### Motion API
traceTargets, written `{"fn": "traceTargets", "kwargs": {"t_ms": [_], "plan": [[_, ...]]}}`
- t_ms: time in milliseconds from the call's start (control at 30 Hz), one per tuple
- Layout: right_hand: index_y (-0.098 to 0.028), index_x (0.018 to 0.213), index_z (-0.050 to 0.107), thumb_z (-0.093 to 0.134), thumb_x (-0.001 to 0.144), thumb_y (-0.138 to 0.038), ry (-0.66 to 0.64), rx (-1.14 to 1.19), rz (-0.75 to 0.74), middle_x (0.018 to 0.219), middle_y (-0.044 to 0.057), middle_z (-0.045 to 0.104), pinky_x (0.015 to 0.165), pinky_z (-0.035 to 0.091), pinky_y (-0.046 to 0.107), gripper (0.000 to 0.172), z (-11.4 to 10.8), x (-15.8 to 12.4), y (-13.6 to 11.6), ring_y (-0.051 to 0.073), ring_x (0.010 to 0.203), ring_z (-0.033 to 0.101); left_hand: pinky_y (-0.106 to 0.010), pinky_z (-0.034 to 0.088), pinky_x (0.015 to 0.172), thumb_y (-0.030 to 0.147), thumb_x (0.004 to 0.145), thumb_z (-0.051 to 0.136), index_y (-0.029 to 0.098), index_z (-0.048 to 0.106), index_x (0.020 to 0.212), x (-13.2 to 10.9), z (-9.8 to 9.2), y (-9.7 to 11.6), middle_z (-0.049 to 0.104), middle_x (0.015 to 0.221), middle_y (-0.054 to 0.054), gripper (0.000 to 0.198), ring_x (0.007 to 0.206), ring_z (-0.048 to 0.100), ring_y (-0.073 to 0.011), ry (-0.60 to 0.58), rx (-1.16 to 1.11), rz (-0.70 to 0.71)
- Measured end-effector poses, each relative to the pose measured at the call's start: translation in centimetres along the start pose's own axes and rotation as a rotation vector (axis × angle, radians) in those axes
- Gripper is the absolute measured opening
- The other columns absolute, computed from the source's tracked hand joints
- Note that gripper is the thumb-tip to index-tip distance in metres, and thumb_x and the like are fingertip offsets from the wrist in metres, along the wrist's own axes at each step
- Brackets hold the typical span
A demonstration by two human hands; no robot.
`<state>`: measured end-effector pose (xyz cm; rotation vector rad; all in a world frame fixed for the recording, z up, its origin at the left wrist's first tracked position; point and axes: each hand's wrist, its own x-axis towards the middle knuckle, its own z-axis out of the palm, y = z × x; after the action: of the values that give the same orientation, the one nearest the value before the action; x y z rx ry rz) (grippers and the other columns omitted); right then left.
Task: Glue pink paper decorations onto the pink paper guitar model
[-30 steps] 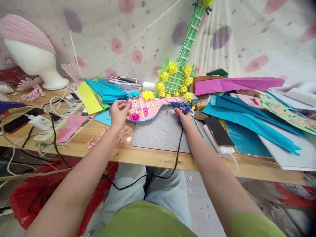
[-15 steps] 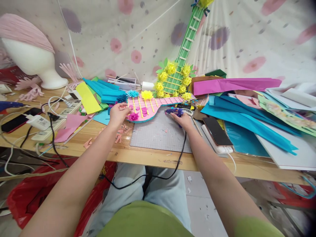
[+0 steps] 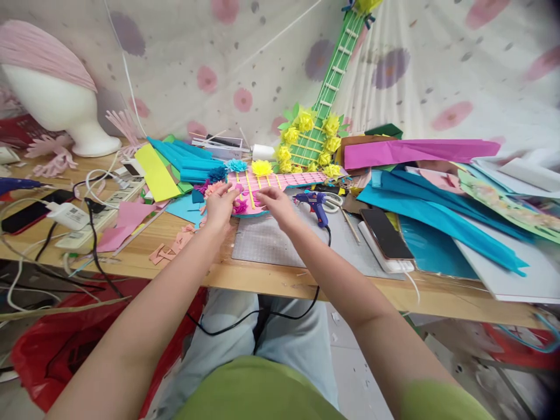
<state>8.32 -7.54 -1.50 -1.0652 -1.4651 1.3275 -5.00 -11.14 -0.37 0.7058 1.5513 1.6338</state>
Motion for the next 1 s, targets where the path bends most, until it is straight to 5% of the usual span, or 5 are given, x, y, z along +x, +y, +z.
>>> {"fn": "traceTargets", "kwargs": {"t_ms": [167,500,667,800,1000], "plan": [[-0.018,0.075,0.057,0.067,0.076,-0.028,-0.085,0.19,0.199,0.069,-0.002,0.062,0.06,0.047,0.021,0.015,3.4,-0.2,0.1,0.007,0.058,0.058,-0.017,0.033,0.041,0.016,0.073,0.067,0.009,0.057,0.126,-0.8,0.3,-0.3,0.046,0.045,0.008,0.055,0.038,0.039,-0.0046,-0.006,-0.015,-0.029],[-0.017,0.067,0.052,0.058,0.083,-0.02,0.016,0.17,0.247,0.062,-0.004,0.059,0.054,0.043,0.017,0.018,3.9,0.3,-0.9,0.004,0.052,0.053,-0.019,0.043,0.045,0.021,0.075,0.061,0.014,0.056,0.128,0.3,0.3,-2.0,0.065,0.069,0.001,0.053,0.045,0.047,-0.0052,-0.066,0.081,0.111],[-0.017,0.065,0.052,0.057,0.082,-0.017,0.055,0.11,0.247,0.063,-0.003,0.06,0.052,0.041,0.016,0.017,2.5,0.6,-0.4,0.004,0.052,0.052,-0.033,0.052,0.078,0.025,0.071,0.065,0.022,0.046,0.132,1.8,-1.8,-2.5,0.065,0.114,-0.009,0.065,0.084,0.063,-0.0169,-0.177,0.491,0.473],[-0.016,0.063,0.052,0.057,0.079,-0.016,0.052,0.033,0.321,0.061,-0.003,0.058,0.045,0.035,0.016,0.017,0.5,0.3,0.4,0.003,0.045,0.045,-0.049,0.034,0.106,0.033,0.056,0.08,0.019,0.042,0.134,2.7,-3.7,-2.8,0.045,0.138,-0.015,0.088,0.127,0.041,-0.0333,-0.317,0.968,0.79],[-0.014,0.056,0.052,0.061,0.075,-0.012,-0.143,-0.142,0.464,0.049,-0.005,0.05,0.039,0.027,0.017,0.021,-0.6,-0.8,0.4,0.002,0.038,0.037,-0.05,0.028,0.108,0.034,0.068,0.071,0.018,0.039,0.135,4.1,-3.9,-3.6,0.043,0.138,-0.016,0.076,0.13,0.036,-0.0337,-0.336,1.117,0.888]]}}
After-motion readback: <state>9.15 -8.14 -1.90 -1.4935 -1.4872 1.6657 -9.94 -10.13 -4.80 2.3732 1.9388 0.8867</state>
